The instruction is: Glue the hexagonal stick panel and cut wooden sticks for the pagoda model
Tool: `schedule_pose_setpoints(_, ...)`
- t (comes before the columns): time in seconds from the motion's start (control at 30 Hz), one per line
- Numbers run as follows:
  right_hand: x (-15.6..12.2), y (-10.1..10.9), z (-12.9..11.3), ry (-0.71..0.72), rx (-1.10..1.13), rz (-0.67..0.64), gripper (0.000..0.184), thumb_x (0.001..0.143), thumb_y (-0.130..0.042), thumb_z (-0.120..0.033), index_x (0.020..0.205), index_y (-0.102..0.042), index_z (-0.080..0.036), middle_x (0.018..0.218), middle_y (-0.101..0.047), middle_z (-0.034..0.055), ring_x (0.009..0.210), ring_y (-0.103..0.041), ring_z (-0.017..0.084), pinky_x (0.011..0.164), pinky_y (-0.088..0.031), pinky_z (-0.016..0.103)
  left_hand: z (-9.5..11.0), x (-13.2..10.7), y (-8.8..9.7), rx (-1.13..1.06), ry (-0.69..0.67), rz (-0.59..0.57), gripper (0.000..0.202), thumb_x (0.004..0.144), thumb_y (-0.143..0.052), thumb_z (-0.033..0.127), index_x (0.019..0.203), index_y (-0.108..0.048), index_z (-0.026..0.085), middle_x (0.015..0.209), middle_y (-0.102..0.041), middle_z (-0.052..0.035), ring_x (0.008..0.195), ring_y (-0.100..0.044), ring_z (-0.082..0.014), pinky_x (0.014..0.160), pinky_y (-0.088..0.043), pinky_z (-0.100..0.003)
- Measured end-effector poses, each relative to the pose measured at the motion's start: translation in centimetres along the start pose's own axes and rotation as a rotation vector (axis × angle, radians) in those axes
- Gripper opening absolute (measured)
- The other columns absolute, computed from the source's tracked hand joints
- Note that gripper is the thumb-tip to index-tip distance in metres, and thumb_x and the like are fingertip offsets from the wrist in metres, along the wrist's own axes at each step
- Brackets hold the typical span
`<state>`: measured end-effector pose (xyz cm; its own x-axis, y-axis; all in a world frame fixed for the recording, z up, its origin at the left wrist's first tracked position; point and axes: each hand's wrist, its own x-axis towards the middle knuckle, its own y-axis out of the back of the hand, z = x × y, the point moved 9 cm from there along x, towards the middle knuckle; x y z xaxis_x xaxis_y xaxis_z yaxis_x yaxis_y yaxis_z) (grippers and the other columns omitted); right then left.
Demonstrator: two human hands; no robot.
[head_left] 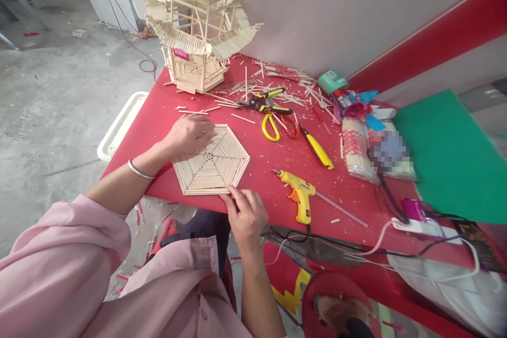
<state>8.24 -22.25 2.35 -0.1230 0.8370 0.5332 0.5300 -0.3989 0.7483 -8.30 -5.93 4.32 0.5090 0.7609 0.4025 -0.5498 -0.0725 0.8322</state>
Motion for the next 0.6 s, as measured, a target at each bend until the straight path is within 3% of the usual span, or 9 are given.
schedule_pose_setpoints(0.6,0.03,-0.02,0.0,-0.006,0.009,-0.014,0.02,0.094,-0.066,-0.035,0.107,-0.075,-0.022,0.078,-0.068,0.0036,0.076,-0.06,0.016,0.072,-0.044,0.027,0.25,-0.1,-0.19,-0.008,-0.051,0.004,0.026,0.095,-0.046,0.029,0.083,-0.068,0.02,0.089,-0.071,-0.0081,0.085,-0.064,-0.019,0.08,-0.052,-0.036)
